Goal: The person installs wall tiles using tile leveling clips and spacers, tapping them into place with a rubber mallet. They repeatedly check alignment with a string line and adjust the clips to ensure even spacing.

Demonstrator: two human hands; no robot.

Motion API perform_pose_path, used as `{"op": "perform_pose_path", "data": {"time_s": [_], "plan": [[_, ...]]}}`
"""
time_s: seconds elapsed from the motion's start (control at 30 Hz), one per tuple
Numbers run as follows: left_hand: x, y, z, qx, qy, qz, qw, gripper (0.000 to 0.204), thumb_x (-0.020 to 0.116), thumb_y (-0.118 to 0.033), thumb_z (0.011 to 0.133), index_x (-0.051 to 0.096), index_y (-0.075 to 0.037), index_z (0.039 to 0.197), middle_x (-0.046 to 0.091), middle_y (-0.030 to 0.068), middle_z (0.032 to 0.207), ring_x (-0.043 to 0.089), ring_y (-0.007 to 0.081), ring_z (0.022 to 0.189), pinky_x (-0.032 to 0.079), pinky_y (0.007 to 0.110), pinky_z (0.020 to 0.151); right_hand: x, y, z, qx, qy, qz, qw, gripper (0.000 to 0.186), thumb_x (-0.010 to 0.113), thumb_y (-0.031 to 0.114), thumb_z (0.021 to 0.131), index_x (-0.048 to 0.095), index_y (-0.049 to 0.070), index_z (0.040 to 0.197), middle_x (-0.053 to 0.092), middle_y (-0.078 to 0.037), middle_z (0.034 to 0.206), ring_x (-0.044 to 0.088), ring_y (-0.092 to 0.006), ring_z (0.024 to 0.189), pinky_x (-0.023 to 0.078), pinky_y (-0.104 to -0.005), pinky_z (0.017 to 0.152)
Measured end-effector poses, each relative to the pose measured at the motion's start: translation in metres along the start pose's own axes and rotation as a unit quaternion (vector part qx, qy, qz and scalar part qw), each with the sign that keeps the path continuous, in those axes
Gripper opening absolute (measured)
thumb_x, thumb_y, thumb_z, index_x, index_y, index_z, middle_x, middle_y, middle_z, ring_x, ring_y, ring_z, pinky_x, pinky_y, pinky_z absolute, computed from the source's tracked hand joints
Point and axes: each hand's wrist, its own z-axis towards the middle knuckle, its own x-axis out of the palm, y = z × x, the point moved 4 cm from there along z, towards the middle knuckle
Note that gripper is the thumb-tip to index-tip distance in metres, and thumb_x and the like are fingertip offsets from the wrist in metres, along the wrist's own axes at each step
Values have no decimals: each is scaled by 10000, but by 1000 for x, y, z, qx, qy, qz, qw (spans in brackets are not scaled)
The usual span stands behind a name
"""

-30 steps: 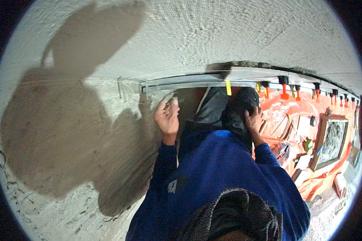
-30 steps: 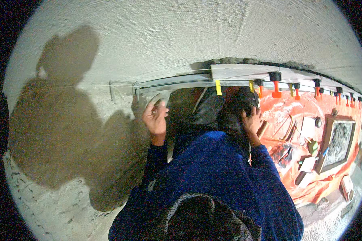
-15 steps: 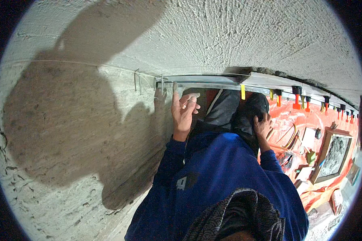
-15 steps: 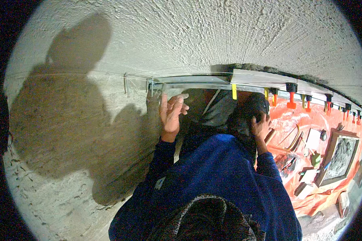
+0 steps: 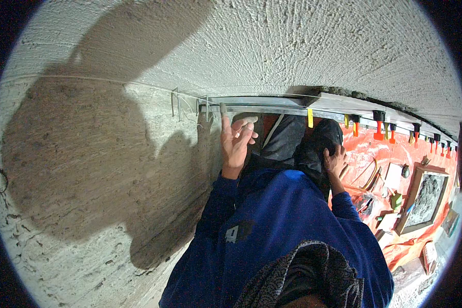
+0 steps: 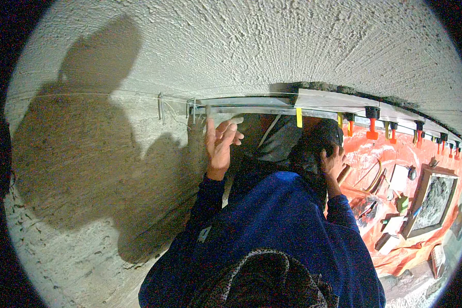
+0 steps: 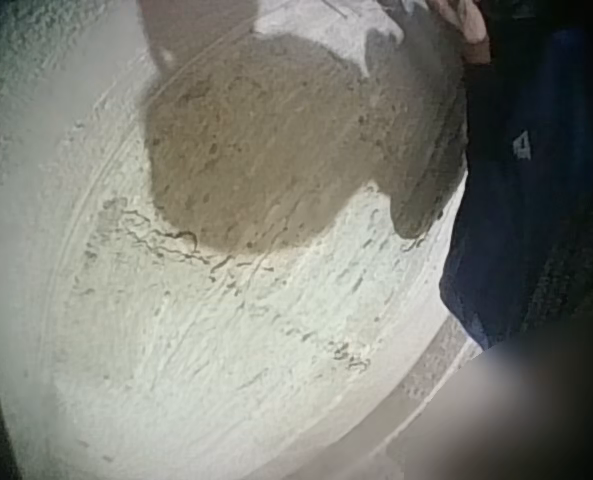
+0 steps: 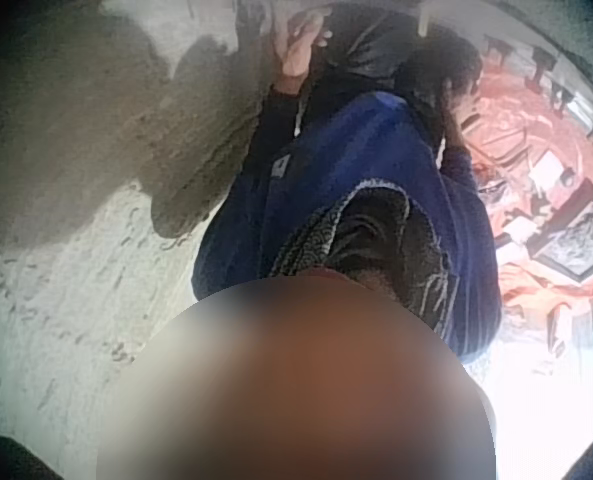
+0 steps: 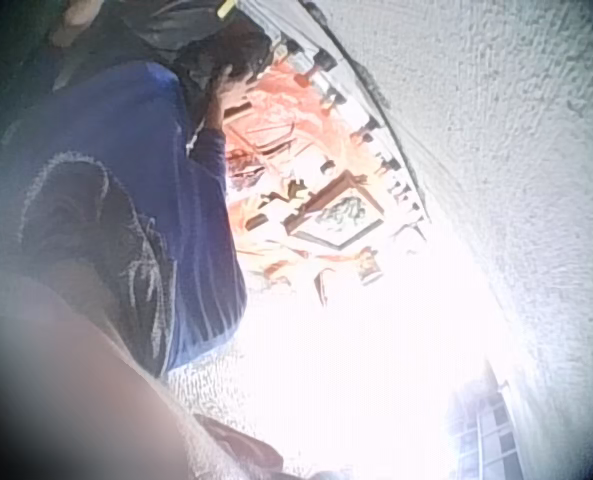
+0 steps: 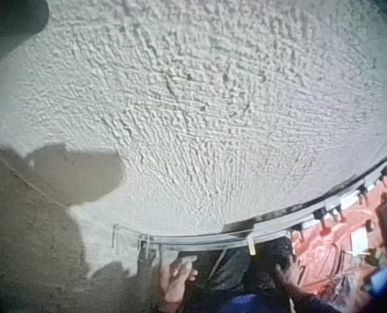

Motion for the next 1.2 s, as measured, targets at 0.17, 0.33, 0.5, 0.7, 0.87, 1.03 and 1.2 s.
{"op": "perform_pose_path", "data": {"time_s": [0.17,0.33,0.5,0.7,0.87,1.03,1.2], "plan": [[2,2,6,-12,1,-7,1000,915,626,-148,921,-49,-119,1538,628,102,1064,606,124,712,491,222,583,2,-1,0,-4,-1,8,1000,542,627,442,819,494,215,1292,458,-94,1322,428,-363,1231,377,-533,972],[6,4,12,-12,9,-24,1000,940,638,-139,909,-64,-102,1533,615,86,1035,601,117,719,492,214,579,7,-5,2,-6,-6,3,1000,562,622,467,810,493,200,1287,452,-113,1328,425,-375,1232,366,-538,982],[7,7,17,-12,16,-17,1000,942,646,-149,908,-57,-92,1533,596,104,1050,605,122,723,496,216,582,5,-3,2,-10,8,16,1000,578,624,489,794,498,195,1276,456,-124,1332,421,-377,1240,360,-534,986],[8,11,19,-16,15,-37,999,948,652,-153,907,-58,-95,1533,587,113,1057,607,127,718,500,216,588,6,-4,1,-14,2,16,1000,580,619,476,809,485,181,1290,456,-126,1337,420,-375,1247,366,-538,983],[10,13,19,-18,17,-39,999,930,654,-145,906,-29,-98,1536,596,95,1048,619,133,737,499,217,586,13,-7,3,-12,-23,4,1000,526,632,438,812,513,169,1249,467,-119,1313,439,-411,1200,384,-575,947],[8,16,20,-30,8,-49,998,908,654,-136,907,0,-89,1535,604,96,1068,625,138,748,508,228,597,9,-5,2,2,-20,-8,1000,545,643,421,802,511,183,1275,467,-121,1332,435,-387,1223,378,-563,965],[9,13,20,-22,22,-35,999,941,658,-150,902,-39,-80,1531,608,113,1059,619,134,741,509,227,595,4,-1,-1,-14,7,40,999,557,628,476,810,500,199,1276,443,-105,1351,394,-379,1274,345,-564,1006]]}}
